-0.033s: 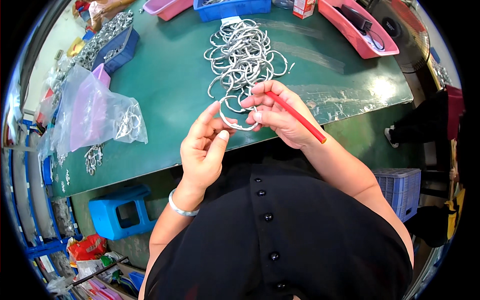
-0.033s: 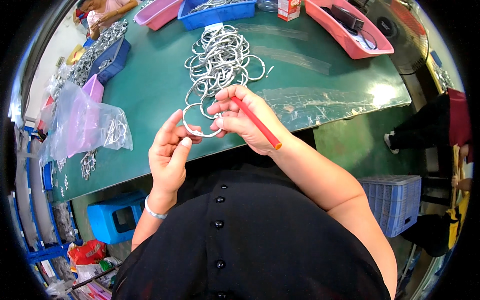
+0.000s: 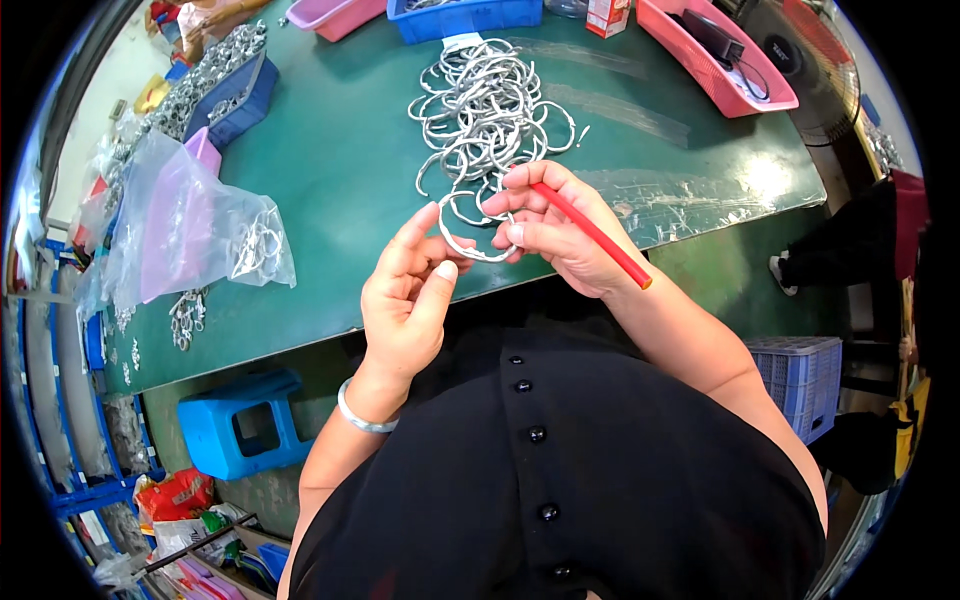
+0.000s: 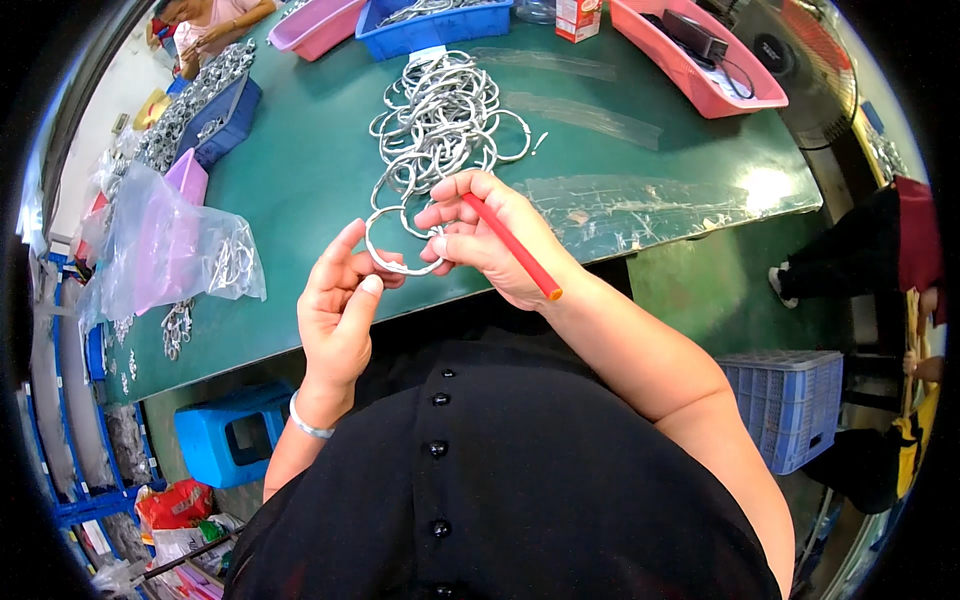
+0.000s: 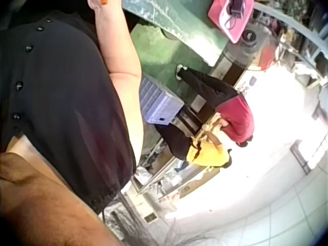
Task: The person handles metal rings at a workstation, picking them up from a pile and using a red pen to point at specific parts of the ring surface.
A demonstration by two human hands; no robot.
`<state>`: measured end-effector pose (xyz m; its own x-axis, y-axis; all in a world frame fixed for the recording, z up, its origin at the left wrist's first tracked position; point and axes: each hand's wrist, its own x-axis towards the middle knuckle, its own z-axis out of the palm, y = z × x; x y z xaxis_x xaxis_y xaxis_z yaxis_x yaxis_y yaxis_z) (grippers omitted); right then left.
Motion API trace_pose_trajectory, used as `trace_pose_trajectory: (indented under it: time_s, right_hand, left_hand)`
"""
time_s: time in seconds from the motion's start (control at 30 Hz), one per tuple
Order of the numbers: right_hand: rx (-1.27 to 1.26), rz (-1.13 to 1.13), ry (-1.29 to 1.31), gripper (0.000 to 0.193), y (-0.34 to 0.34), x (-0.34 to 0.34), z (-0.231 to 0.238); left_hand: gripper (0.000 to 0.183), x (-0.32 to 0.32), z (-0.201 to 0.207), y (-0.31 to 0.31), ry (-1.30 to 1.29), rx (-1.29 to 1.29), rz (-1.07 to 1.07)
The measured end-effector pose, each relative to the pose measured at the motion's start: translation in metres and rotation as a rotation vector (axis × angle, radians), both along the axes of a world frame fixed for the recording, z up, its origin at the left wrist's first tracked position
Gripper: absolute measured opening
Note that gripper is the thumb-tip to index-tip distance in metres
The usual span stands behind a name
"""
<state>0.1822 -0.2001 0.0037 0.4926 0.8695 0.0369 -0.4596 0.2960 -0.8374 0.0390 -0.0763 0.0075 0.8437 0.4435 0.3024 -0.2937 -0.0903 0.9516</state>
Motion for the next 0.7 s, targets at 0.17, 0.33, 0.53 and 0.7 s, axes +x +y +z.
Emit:
trace_pose_trajectory:
  time_s: [0.17, 0.33, 0.53, 0.7]
  right_hand:
    - [-0.021, -0.041, -0.132, 0.038, 0.001, -0.0024, 0.0005]
    - [-0.015, -0.046, -0.139, 0.04, 0.0012, -0.0037, 0.0015]
    - [-0.017, -0.06, -0.19, 0.042, 0.0005, -0.0051, 0.0024]
    - [-0.036, -0.071, -0.266, 0.04, -0.0003, -0.0067, 0.0038]
  left_hand:
    - [0.046, -0.001, 0.0004, -0.001, 0.002, -0.089, -0.015]
    - [0.046, -0.0013, 0.0013, -0.0017, 0.018, -0.128, -0.01]
    - [0.043, -0.0015, 0.0019, -0.0036, 0.032, -0.156, -0.004]
    - [0.039, -0.001, 0.0024, -0.0036, 0.049, -0.175, 0.003]
